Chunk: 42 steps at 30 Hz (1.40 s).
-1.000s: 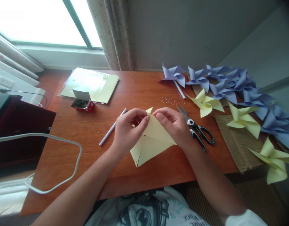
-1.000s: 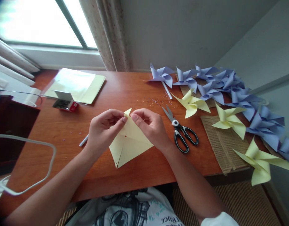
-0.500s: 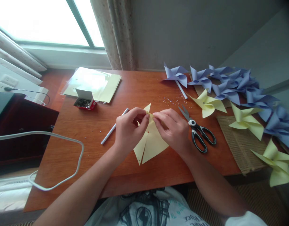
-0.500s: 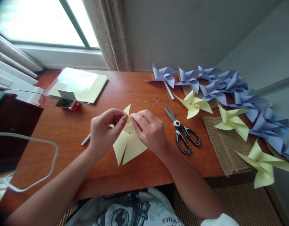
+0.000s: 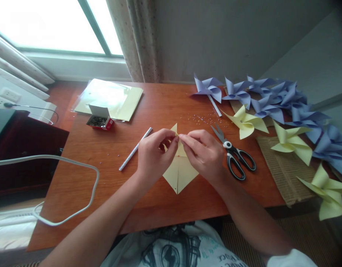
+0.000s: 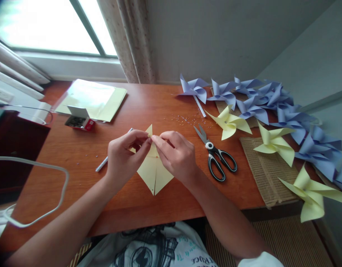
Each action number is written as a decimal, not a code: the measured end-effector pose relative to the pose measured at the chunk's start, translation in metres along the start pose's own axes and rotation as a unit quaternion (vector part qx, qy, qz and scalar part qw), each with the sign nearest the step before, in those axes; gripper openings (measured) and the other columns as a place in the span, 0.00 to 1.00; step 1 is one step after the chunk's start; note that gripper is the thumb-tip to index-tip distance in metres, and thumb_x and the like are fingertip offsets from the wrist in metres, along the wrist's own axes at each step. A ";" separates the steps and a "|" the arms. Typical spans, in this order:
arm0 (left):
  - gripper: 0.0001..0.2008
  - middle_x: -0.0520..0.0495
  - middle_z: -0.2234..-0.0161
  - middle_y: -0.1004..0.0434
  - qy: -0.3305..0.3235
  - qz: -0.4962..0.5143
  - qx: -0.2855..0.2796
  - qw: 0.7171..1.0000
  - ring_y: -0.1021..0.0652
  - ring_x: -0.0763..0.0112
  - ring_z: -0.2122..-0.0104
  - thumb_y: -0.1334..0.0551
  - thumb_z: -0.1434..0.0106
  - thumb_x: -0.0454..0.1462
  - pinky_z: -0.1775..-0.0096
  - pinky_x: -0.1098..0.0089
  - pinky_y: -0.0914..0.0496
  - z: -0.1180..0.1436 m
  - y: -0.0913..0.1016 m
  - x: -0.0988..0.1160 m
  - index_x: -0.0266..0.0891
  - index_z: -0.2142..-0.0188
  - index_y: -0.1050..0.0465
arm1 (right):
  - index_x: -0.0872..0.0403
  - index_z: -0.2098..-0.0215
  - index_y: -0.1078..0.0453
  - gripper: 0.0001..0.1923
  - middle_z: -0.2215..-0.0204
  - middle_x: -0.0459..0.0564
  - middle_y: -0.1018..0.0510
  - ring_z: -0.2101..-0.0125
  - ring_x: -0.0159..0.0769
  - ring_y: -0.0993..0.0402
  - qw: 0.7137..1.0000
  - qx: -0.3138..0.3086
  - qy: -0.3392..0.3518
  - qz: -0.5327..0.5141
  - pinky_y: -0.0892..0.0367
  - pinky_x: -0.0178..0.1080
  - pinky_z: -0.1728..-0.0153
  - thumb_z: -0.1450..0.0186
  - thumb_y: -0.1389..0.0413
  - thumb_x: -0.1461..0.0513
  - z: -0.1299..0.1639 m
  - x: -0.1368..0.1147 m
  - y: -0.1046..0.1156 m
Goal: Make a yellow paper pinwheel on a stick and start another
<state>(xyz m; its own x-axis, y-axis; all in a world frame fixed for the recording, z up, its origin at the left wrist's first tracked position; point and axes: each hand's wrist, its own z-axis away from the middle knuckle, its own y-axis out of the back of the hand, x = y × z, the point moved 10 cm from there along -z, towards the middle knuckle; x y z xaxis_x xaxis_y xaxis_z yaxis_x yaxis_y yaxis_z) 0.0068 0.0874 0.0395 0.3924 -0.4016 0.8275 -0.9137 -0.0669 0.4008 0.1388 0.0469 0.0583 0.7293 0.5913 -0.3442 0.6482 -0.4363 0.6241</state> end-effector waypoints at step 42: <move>0.06 0.53 0.77 0.25 -0.021 -0.001 -0.052 0.998 0.30 0.78 0.79 0.38 0.36 0.31 0.75 0.77 0.34 -0.002 -0.006 0.010 0.38 0.70 0.25 | 0.52 0.62 0.21 0.09 0.67 0.47 0.19 0.69 0.32 0.24 0.838 -0.102 -0.340 -0.414 0.28 0.36 0.67 0.32 0.40 0.56 0.007 0.060 -0.032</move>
<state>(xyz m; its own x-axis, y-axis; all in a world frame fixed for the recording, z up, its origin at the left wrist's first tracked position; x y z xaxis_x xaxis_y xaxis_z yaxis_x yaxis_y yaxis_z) 0.0166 0.0851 0.0464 0.3883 -0.4399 0.8098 -0.8960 0.0255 0.4434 0.1633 0.0914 0.0134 0.0497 0.0799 -0.9956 0.9935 0.0987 0.0575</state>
